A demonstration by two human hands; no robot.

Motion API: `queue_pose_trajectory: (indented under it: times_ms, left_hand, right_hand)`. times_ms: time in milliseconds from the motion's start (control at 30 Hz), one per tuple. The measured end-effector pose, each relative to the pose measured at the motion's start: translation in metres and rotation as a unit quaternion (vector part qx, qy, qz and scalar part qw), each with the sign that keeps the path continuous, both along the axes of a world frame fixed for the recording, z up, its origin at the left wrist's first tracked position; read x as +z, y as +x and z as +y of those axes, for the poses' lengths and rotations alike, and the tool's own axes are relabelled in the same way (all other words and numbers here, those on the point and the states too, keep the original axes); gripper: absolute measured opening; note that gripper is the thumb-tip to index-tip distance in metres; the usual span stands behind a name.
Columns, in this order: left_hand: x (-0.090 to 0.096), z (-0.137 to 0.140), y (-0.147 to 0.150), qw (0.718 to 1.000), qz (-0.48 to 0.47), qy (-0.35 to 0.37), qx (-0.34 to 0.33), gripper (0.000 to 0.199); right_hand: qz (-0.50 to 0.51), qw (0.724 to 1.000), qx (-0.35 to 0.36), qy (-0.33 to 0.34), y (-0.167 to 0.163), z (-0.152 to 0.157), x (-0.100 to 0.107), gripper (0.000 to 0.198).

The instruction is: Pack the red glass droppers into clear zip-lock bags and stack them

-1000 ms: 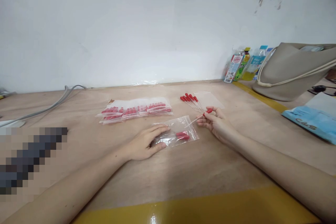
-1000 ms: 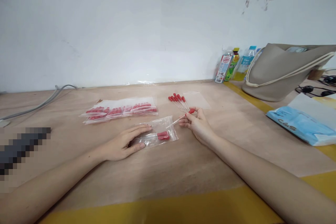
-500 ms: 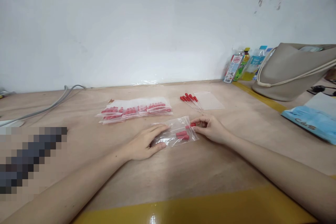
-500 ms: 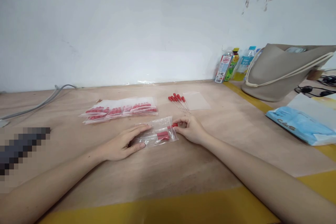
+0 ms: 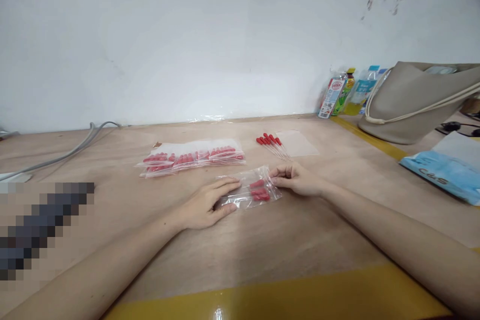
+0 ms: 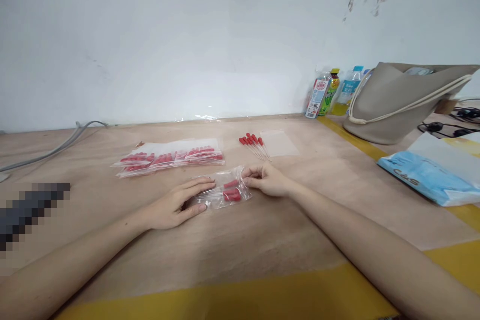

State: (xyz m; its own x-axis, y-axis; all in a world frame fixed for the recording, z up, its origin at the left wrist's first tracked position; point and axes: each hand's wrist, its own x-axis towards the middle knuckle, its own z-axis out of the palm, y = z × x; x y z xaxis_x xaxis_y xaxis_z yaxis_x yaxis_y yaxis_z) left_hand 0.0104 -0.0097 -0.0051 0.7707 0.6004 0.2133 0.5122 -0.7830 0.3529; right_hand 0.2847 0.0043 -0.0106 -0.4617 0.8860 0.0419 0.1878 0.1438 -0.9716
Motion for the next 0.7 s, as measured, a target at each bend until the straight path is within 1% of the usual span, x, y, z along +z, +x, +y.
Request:
queue_pose_trajectory:
  times_ms: [33, 67, 100, 133, 200, 233, 267, 300, 367, 467, 533, 600, 700]
  left_hand:
    - [0.000, 0.000, 0.000, 1.000, 0.002, -0.001, -0.001, 0.046]
    - [0.000, 0.001, 0.000, 1.000, 0.004, -0.003, 0.000, 0.045]
    - [0.000, 0.001, 0.000, 1.000, 0.005, -0.005, 0.002, 0.045]
    - [0.000, 0.001, 0.000, 1.000, 0.005, -0.009, 0.004, 0.045]
    - [-0.001, 0.001, 0.000, 1.000, 0.008, -0.015, 0.009, 0.045]
    - [-0.001, 0.001, 0.000, 1.000, 0.010, -0.018, 0.010, 0.044]
    - [-0.001, 0.001, 0.000, 1.000, 0.013, -0.019, 0.011, 0.044]
    - [-0.001, 0.001, 0.000, 1.000, 0.017, -0.021, 0.010, 0.044]
    - [-0.002, 0.001, -0.001, 0.999, 0.024, -0.023, 0.006, 0.044]
    - [-0.002, 0.002, -0.001, 1.000, 0.023, -0.020, -0.001, 0.044]
    - [-0.001, 0.001, -0.001, 1.000, 0.018, -0.018, -0.003, 0.043]
    - [-0.001, 0.001, -0.001, 1.000, 0.016, -0.020, -0.003, 0.044]
    - [-0.002, 0.001, -0.001, 1.000, 0.013, -0.019, 0.000, 0.044]
  right_hand:
    - [-0.014, 0.999, -0.031, 0.014, 0.004, 0.004, 0.001, 0.023]
    - [-0.042, 0.995, -0.079, 0.042, 0.008, 0.010, 0.002, 0.022]
    - [-0.084, 0.984, -0.132, 0.085, 0.012, 0.017, 0.002, 0.020]
    - [-0.138, 0.964, -0.180, 0.136, 0.014, 0.024, 0.003, 0.018]
    - [-0.253, 0.907, -0.242, 0.234, 0.016, 0.040, 0.003, 0.014]
    - [-0.301, 0.878, -0.258, 0.268, 0.014, 0.048, 0.004, 0.013]
    - [-0.341, 0.854, -0.269, 0.286, 0.012, 0.055, 0.004, 0.014]
    - [-0.375, 0.835, -0.279, 0.290, 0.008, 0.063, 0.004, 0.016]
    - [-0.431, 0.806, -0.304, 0.269, -0.003, 0.075, 0.005, 0.021]
    - [-0.495, 0.774, -0.329, 0.219, -0.017, 0.088, 0.005, 0.029]
    - [-0.523, 0.753, -0.334, 0.216, -0.024, 0.091, 0.005, 0.030]
    - [-0.540, 0.738, -0.328, 0.237, -0.029, 0.091, 0.004, 0.026]
    - [-0.545, 0.734, -0.306, 0.265, -0.034, 0.089, 0.002, 0.026]
